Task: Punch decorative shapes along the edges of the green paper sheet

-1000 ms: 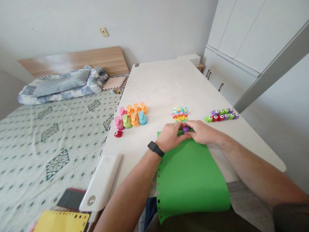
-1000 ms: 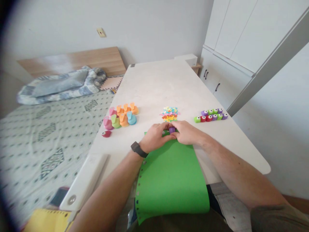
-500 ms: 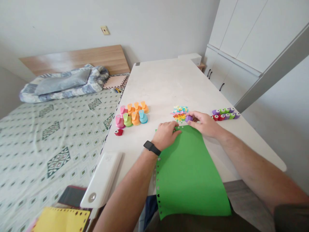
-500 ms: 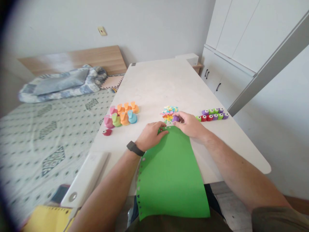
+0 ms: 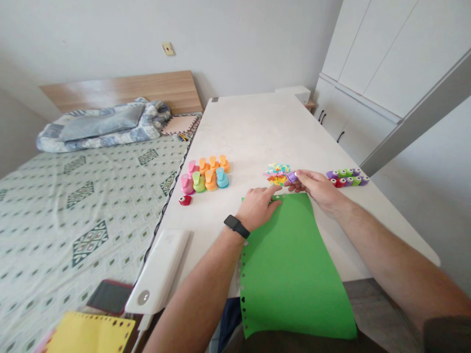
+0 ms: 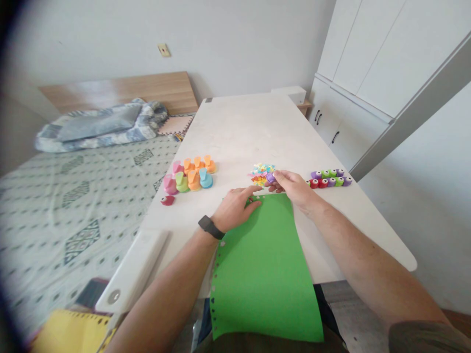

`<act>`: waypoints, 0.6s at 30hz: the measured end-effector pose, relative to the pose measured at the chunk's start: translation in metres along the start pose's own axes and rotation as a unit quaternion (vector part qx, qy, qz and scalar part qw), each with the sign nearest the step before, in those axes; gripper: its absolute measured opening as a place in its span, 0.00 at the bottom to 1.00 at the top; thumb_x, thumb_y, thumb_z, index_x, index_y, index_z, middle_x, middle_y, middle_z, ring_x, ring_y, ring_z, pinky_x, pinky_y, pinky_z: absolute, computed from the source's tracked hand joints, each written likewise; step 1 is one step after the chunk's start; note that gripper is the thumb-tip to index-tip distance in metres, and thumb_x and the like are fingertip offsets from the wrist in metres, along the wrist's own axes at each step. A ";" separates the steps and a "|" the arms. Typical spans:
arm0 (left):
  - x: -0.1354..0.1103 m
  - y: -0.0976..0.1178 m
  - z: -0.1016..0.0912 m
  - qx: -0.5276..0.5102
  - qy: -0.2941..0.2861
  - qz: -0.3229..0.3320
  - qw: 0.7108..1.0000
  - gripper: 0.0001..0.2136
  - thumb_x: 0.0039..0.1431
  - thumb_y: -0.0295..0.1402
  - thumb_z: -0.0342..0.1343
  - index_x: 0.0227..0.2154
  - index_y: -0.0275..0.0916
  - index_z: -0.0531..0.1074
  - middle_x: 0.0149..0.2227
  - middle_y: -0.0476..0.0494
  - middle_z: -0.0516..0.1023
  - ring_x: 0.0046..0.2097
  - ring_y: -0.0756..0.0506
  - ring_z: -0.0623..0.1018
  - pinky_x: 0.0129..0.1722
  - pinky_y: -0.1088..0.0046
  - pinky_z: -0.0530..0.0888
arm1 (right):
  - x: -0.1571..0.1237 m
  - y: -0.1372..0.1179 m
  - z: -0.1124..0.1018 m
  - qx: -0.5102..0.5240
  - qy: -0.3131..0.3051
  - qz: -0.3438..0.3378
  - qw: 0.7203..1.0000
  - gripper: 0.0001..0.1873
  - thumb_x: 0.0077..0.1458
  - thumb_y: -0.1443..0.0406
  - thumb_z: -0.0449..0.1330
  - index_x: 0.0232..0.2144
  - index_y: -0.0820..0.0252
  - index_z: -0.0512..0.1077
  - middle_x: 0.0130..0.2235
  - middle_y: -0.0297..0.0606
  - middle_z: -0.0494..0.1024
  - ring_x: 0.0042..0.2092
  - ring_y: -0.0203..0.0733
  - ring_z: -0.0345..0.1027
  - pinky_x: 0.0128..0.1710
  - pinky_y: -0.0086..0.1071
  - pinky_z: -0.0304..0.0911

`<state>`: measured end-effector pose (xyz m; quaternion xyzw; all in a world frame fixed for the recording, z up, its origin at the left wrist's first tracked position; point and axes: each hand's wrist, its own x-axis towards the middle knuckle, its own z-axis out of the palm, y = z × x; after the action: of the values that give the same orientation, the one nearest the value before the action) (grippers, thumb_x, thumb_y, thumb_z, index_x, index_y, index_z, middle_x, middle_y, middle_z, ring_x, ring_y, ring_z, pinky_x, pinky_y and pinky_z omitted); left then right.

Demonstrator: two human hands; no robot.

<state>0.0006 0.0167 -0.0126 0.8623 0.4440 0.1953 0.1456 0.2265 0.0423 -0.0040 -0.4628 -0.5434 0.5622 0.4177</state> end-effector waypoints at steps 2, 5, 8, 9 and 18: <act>0.000 0.001 -0.001 0.005 -0.003 0.007 1.000 0.19 0.68 0.38 0.55 0.60 0.46 0.67 0.42 0.44 0.82 0.45 0.42 0.81 0.50 0.63 0.74 | 0.000 0.000 0.001 0.013 -0.005 0.012 1.000 0.23 0.63 0.46 0.59 0.39 0.60 0.77 0.43 0.46 0.84 0.39 0.43 0.77 0.42 0.35 0.69; 0.001 0.003 -0.001 0.011 -0.010 0.010 1.000 0.19 0.67 0.38 0.55 0.60 0.45 0.67 0.42 0.44 0.82 0.45 0.42 0.81 0.49 0.62 0.74 | 0.000 -0.001 0.001 0.034 -0.008 0.037 0.999 0.24 0.64 0.45 0.57 0.38 0.61 0.76 0.43 0.48 0.84 0.39 0.43 0.78 0.40 0.35 0.70; 0.001 0.002 0.000 0.014 -0.010 0.003 1.000 0.18 0.67 0.39 0.56 0.57 0.43 0.69 0.42 0.42 0.82 0.45 0.41 0.81 0.49 0.61 0.74 | 0.001 -0.002 0.001 0.050 -0.003 0.050 0.997 0.26 0.65 0.45 0.55 0.37 0.61 0.76 0.42 0.49 0.85 0.39 0.44 0.79 0.39 0.36 0.70; 0.001 0.002 0.001 0.015 -0.009 0.001 1.000 0.18 0.67 0.39 0.56 0.56 0.42 0.69 0.42 0.42 0.82 0.45 0.41 0.81 0.49 0.61 0.74 | 0.002 -0.002 0.001 0.056 -0.001 0.054 0.997 0.26 0.65 0.44 0.54 0.38 0.61 0.75 0.41 0.49 0.85 0.39 0.45 0.79 0.39 0.36 0.71; 0.000 0.002 0.001 0.022 -0.010 0.003 1.000 0.15 0.67 0.40 0.55 0.53 0.41 0.71 0.42 0.41 0.82 0.45 0.41 0.81 0.49 0.61 0.74 | 0.005 -0.002 -0.002 0.068 0.006 0.074 0.995 0.28 0.66 0.43 0.48 0.37 0.59 0.73 0.37 0.47 0.83 0.35 0.45 0.78 0.38 0.38 0.71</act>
<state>0.0025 0.0159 -0.0121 0.8685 0.4441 0.1777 0.1300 0.2276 0.0474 -0.0019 -0.4752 -0.4657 0.6246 0.4090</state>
